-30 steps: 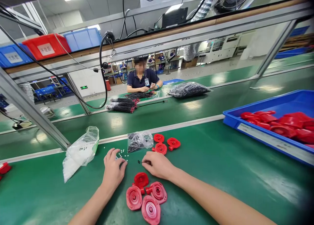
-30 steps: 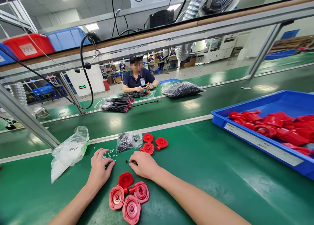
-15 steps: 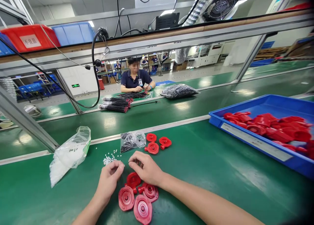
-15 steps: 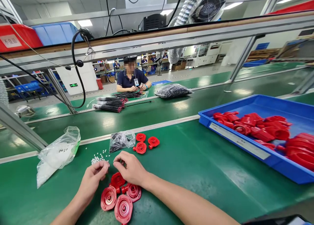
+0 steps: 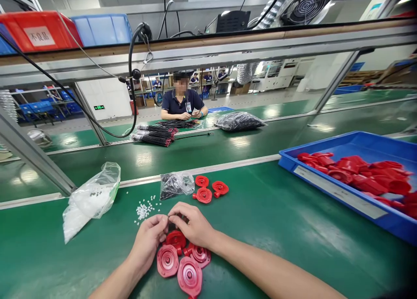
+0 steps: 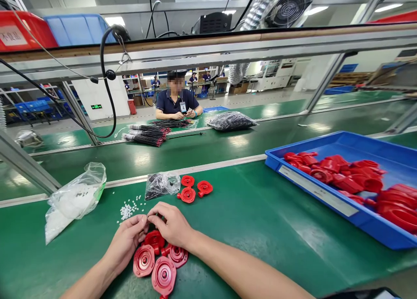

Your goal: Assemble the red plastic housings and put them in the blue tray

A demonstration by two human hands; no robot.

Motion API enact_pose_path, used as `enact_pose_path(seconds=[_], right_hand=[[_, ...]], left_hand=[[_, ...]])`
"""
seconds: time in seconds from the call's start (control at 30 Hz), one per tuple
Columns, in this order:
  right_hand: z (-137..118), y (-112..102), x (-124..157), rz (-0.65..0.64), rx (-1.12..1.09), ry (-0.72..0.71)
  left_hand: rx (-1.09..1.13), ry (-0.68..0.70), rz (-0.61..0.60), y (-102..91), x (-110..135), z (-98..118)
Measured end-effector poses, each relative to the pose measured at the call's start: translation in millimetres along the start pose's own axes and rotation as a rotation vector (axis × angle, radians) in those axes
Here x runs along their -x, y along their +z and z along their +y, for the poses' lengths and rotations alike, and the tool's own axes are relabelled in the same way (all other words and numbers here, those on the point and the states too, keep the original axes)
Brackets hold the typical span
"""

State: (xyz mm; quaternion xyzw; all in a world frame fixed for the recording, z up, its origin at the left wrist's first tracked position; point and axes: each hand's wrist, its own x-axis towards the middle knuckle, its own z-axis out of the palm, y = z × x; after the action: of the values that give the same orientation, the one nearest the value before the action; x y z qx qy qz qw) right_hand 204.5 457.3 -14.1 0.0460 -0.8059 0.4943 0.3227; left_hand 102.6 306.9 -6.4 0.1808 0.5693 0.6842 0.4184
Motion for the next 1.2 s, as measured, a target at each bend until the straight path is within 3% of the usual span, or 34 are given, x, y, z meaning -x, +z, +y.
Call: enact_pose_path(seconds=[0.2, 0.47, 0.67, 0.83, 1.03, 1.13, 1.2], right_hand=[[4, 1, 1, 0.002, 0.079, -0.064], [5, 4, 7, -0.038, 0.354, -0.252], [0, -1, -1, -0.058, 0.205, -0.254], [3, -10, -4, -0.022, 0.060, -0.151], [2, -24, -5, 0.130, 0.105, -0.123], [-3, -28, -5, 0.153, 0.176, -0.183], [-5, -25, -3, 0.144, 0.207, -0.253]], left_hand=[[-0.063, 0.042, -0.012, -3.7, -1, -4], [0.043, -0.004, -0.008, -8.1, -5, -5], [0.003, -0.006, -0.020, -12.8, -7, -8], [-0.253, 0.029, -0.089, -13.6, -4, -3], [-0.927, 0.242, -0.295, -3.6, 14, 15], [-0.976, 0.280, -0.270, -3.5, 13, 12], [-0.878, 0.256, -0.206, -6.7, 7, 8]])
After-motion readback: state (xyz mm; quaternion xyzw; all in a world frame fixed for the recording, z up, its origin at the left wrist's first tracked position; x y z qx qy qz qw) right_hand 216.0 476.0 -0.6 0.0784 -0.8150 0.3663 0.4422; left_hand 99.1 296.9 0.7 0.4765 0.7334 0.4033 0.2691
